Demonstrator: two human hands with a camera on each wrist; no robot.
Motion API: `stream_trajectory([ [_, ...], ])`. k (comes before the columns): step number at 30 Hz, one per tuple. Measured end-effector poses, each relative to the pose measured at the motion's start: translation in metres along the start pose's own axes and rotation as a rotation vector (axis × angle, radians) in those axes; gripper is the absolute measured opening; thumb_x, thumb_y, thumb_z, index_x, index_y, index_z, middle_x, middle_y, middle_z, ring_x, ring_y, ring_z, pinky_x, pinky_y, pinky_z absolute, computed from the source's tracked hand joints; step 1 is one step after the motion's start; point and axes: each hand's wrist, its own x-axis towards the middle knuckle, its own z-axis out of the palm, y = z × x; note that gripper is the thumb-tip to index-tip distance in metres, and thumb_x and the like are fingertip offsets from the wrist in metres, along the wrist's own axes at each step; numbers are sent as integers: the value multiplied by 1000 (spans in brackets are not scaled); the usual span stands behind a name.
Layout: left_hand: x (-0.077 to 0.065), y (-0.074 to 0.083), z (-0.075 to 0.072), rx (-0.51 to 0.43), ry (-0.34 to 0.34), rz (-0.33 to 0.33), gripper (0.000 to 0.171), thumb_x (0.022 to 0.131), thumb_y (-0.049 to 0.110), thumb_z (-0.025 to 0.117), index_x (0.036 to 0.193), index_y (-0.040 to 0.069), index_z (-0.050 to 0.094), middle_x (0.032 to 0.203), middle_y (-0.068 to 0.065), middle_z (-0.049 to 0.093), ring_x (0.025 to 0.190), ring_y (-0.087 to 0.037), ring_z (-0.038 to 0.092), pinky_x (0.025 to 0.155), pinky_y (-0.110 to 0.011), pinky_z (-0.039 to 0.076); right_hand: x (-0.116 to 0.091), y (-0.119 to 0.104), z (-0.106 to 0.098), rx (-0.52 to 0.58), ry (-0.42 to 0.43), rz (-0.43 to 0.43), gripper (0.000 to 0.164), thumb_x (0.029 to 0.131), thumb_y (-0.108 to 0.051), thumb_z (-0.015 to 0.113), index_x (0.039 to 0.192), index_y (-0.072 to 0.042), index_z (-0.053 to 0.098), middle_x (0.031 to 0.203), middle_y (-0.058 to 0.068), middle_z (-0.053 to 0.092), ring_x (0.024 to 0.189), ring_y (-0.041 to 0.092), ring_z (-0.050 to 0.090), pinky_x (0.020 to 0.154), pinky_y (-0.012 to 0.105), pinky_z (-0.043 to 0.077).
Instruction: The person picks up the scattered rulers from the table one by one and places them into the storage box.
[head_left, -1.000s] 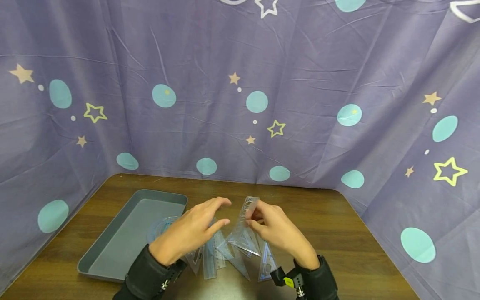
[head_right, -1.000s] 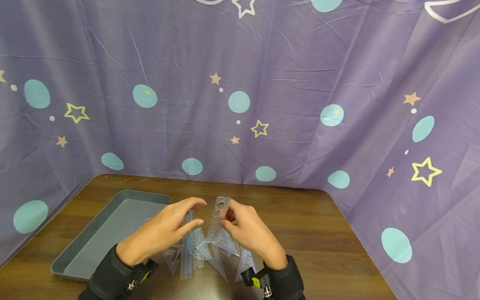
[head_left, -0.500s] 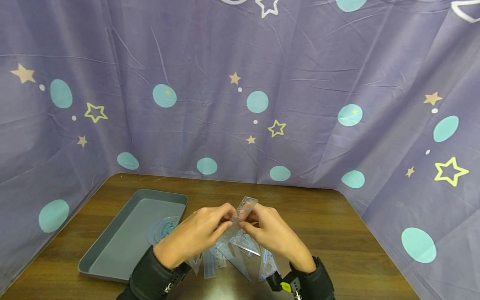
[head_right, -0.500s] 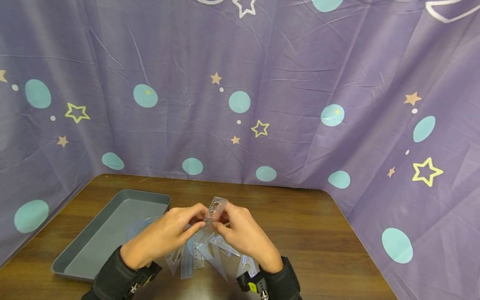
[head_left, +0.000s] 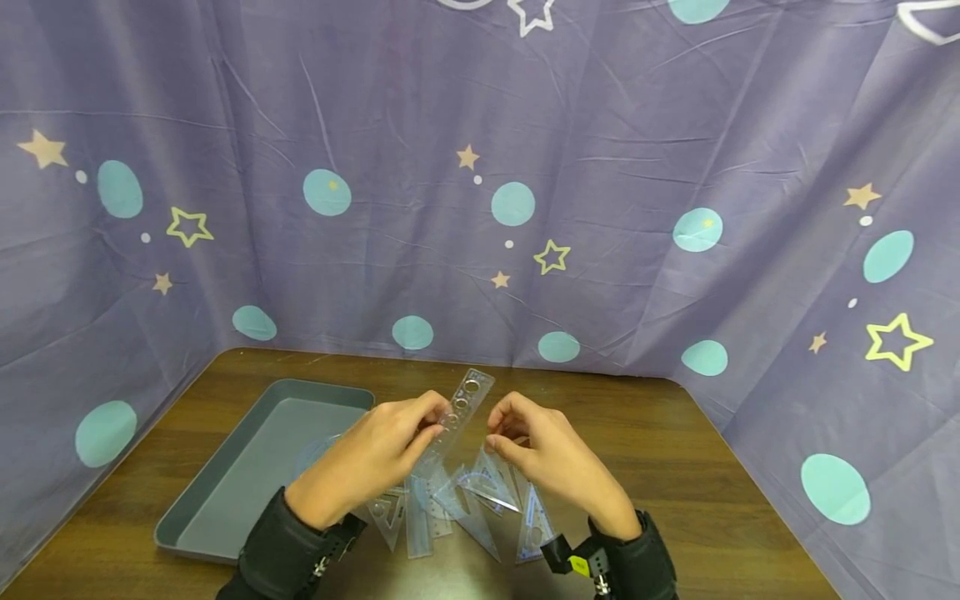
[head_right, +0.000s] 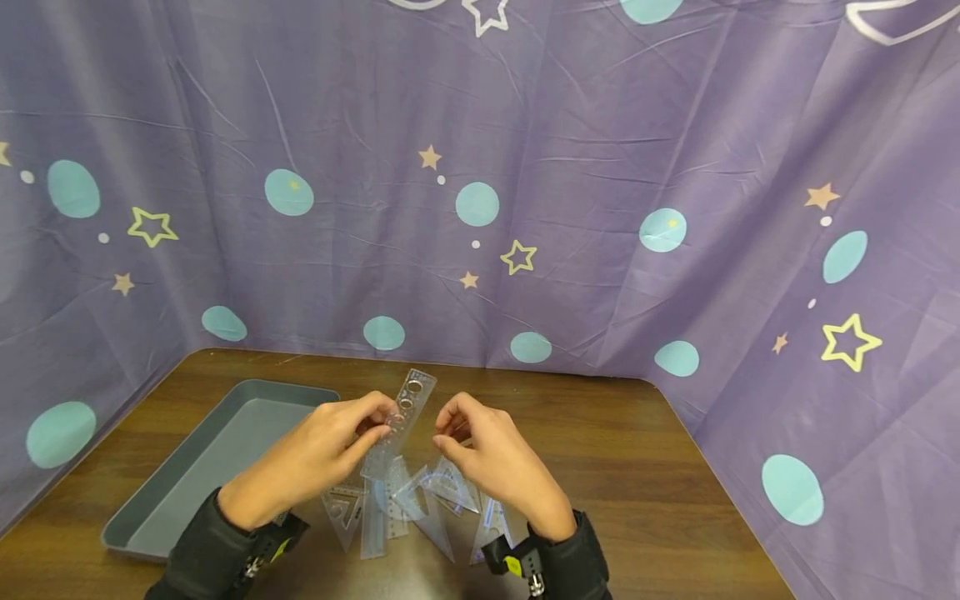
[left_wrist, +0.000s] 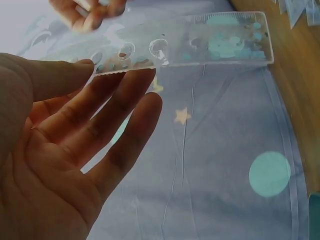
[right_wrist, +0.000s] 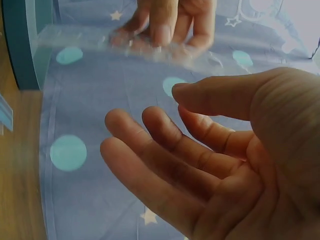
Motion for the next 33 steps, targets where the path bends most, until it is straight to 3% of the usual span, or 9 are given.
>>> stream_trajectory([
  [6,-4,-8,-17,31,77,-66,16,107,3,66,123,8,68,93,1,69,73,-2,51,63,-23,48,-2,6,-11,-71,48,26,8,103,-6,73,107,-10,66,98,-1,76,91,11,75,80,25,62],
  [13,-11,-23,-37,102,166,-141,22,106,1,66,128,5,68,102,-3,74,80,-8,59,67,-31,53,-4,11,-20,-160,85,29,5,104,-11,73,106,-10,69,99,-3,76,90,10,73,79,26,61],
  [19,-22,-42,-56,156,87,-318,29,109,3,62,138,2,64,96,-5,67,72,-13,51,62,-32,44,-6,15,-23,-224,88,99,5,103,-12,74,105,-12,70,99,-5,77,91,10,73,79,29,60],
  [23,-32,-56,-66,203,46,-398,35,109,2,60,143,-1,58,105,-13,72,73,-17,56,60,-35,44,-6,19,-24,-252,75,139,5,102,-12,74,106,-11,71,99,-4,77,91,10,73,79,31,60],
  [26,-40,-65,-70,216,20,-455,37,109,2,59,145,-2,55,99,-14,72,70,-19,57,57,-36,42,-7,21,-25,-264,66,154,4,102,-13,74,105,-12,72,100,-4,78,91,10,73,78,31,60],
  [30,-48,-75,-77,203,-69,-567,40,110,4,57,148,-4,51,101,-19,72,72,-21,59,59,-38,45,-7,24,-26,-272,61,164,3,102,-13,74,104,-13,72,99,-5,77,91,10,73,78,31,59],
  [33,-51,-81,-81,188,-157,-646,44,109,5,56,151,-5,48,118,-28,72,88,-30,69,69,-46,53,-7,26,-28,-280,62,166,3,102,-14,75,104,-14,72,98,-5,77,91,10,73,77,32,59],
])
